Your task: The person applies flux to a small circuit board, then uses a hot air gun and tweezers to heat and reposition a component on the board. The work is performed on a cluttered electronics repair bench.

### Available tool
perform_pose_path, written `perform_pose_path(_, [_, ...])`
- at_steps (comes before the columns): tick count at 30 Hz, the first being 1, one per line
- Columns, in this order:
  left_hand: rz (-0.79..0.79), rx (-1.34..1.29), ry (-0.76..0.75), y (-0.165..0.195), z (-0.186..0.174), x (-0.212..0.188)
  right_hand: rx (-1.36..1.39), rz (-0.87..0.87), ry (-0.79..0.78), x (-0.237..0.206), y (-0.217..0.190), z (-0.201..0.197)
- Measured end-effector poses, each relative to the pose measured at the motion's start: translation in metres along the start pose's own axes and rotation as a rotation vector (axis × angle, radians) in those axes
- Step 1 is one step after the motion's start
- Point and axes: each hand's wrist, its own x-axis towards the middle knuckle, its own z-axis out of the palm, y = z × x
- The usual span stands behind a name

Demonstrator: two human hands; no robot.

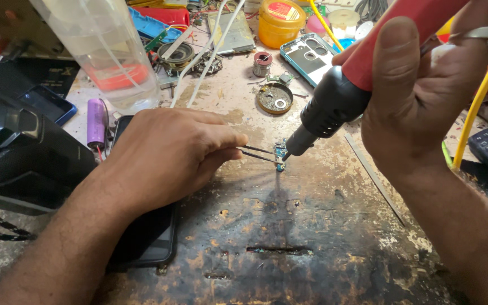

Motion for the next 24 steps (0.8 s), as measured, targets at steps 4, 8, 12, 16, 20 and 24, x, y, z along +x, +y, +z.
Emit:
perform_pose_path(4, [-0.013, 0.014, -0.009, -0.0006, 0.0006, -0.0002, -0.002, -0.022, -0.028, 0.0001, -0.0023, -0.0006])
perform_pose_path(8, [-0.015, 0.010, -0.016, -0.0009, 0.0005, 0.0008, 0.017, 0.007, -0.005, -0.0001, -0.0003, -0.0008])
perform_pose_path(12, [-0.012, 0.002, -0.016, 0.0002, 0.0001, 0.0005, 0.015, 0.017, 0.003, -0.0017, -0.0001, -0.0018])
perform_pose_path(16, [-0.043, 0.003, -0.045, 0.0008, -0.0009, 0.0012, -0.029, -0.002, -0.025, -0.0005, -0.0004, -0.0031])
perform_pose_path(20, [-0.028, -0.003, -0.034, 0.0010, -0.0016, 0.0014, -0.042, 0.026, -0.018, -0.0001, 0.0009, -0.0035])
perform_pose_path(24, [-0.030, 0.012, -0.047, 0.0007, -0.0009, 0.0010, -0.002, 0.033, -0.002, -0.0039, 0.0039, -0.0044])
